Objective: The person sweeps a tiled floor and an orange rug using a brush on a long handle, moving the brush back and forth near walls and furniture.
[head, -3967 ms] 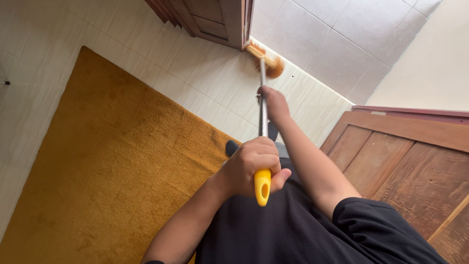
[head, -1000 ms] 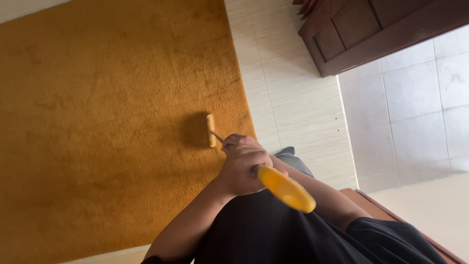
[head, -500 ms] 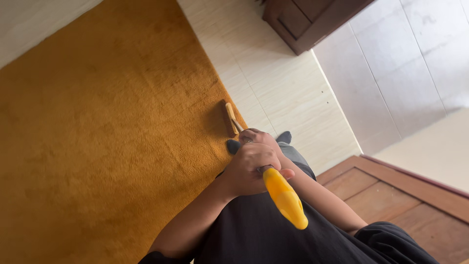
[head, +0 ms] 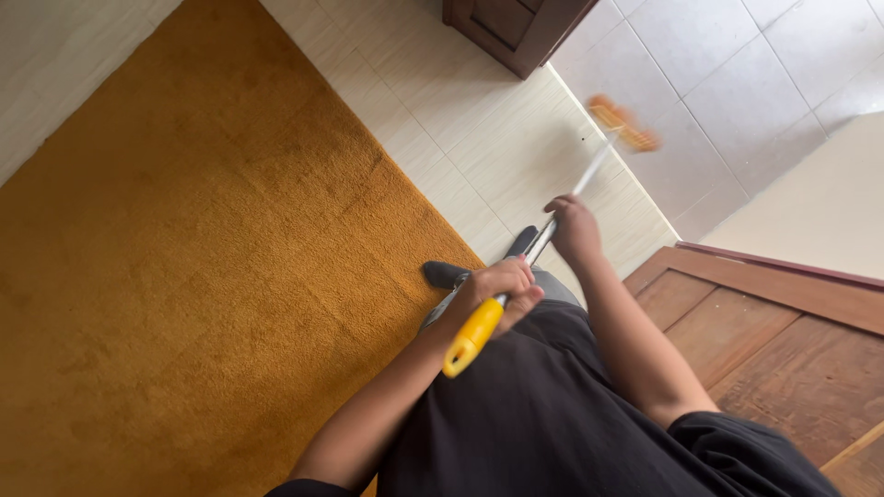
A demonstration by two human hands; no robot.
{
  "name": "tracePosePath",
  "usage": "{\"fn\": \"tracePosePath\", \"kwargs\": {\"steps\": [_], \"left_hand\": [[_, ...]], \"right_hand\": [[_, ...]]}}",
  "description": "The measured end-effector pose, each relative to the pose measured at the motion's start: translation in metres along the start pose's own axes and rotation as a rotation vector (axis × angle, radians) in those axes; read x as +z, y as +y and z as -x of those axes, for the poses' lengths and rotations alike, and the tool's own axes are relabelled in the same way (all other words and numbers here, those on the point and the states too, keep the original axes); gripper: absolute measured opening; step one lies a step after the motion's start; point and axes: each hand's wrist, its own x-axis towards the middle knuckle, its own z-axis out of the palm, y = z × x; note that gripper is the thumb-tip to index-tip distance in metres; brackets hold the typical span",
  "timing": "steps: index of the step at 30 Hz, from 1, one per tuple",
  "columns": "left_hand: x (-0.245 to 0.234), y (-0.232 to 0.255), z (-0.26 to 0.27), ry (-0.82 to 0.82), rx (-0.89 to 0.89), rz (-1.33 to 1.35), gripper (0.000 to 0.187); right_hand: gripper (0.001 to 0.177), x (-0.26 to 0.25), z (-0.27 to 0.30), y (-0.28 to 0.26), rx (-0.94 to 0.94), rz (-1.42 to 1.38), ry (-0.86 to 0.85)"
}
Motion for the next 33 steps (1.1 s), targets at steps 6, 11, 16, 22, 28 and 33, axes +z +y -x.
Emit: {"fn": "tracePosePath", "kwargs": {"steps": [6, 11, 16, 22, 28, 33], "left_hand": [[-0.019, 0.014, -0.003, 0.06, 0.026, 0.029, 0.032], [-0.036, 0.05, 0.003, 0.095, 0.079, 0.039, 0.037], [-0.051, 0.079, 0.03, 0.155, 0.052, -0.141, 0.043], [-0.071, 0.11, 0.055, 0.262, 0.139, -0.236, 0.043], [-0.094, 0.136, 0.054, 0.17, 0.091, -0.489, 0.033], [-0.129, 0.14, 0.016, 0.227, 0.123, -0.645, 0.033]], "right_hand": [[0.028, -0.012, 0.006, -0.025, -0.175, 0.195, 0.15], [0.027, -0.003, 0.018, -0.102, -0.106, -0.045, -0.002], [0.031, 0.015, 0.024, -0.157, -0.427, -0.065, -0.194], [0.032, 0.019, 0.024, -0.216, -0.52, -0.257, -0.321], [0.03, 0.027, -0.014, -0.261, -0.552, -0.306, -0.254], [0.026, 0.05, -0.078, -0.308, -0.644, -0.33, -0.33]]}}
